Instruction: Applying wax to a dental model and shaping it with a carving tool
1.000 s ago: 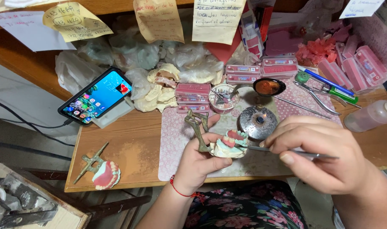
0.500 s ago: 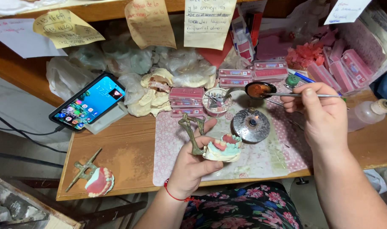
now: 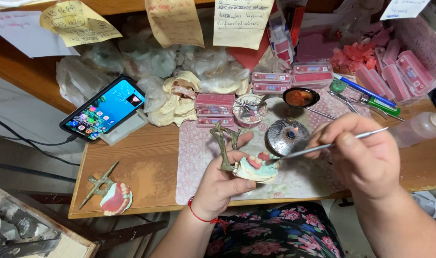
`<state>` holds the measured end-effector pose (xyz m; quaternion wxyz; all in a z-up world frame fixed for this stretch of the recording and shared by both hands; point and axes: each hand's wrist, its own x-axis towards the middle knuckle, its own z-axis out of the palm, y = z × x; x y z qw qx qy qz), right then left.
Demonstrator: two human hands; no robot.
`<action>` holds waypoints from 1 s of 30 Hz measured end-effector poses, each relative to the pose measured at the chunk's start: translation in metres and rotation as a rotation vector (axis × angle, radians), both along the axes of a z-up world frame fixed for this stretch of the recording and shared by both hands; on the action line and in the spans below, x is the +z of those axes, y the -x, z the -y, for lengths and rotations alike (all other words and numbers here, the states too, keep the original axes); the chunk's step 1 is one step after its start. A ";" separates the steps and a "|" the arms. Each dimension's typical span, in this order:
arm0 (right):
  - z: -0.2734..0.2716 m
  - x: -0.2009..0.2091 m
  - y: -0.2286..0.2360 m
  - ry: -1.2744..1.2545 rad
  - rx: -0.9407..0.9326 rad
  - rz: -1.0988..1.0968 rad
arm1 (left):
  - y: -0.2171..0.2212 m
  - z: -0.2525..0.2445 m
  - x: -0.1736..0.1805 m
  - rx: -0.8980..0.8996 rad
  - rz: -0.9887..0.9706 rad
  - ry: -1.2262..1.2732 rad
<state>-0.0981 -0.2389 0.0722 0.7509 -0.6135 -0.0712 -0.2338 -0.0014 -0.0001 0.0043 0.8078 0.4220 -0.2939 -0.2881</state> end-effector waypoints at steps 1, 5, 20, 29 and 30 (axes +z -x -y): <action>-0.003 0.003 0.000 0.001 0.002 0.000 | 0.000 0.000 0.000 0.002 0.000 0.001; -0.009 0.011 0.002 0.179 0.000 -0.036 | -0.001 -0.001 -0.001 0.072 0.081 -0.070; -0.005 0.057 0.010 0.868 0.040 0.166 | 0.001 -0.002 0.005 0.011 0.040 -0.023; -0.003 0.041 0.014 0.671 0.007 0.120 | 0.001 -0.001 0.006 0.007 0.062 -0.024; -0.005 0.040 0.013 0.631 0.033 0.118 | 0.001 -0.001 0.006 0.004 0.057 0.010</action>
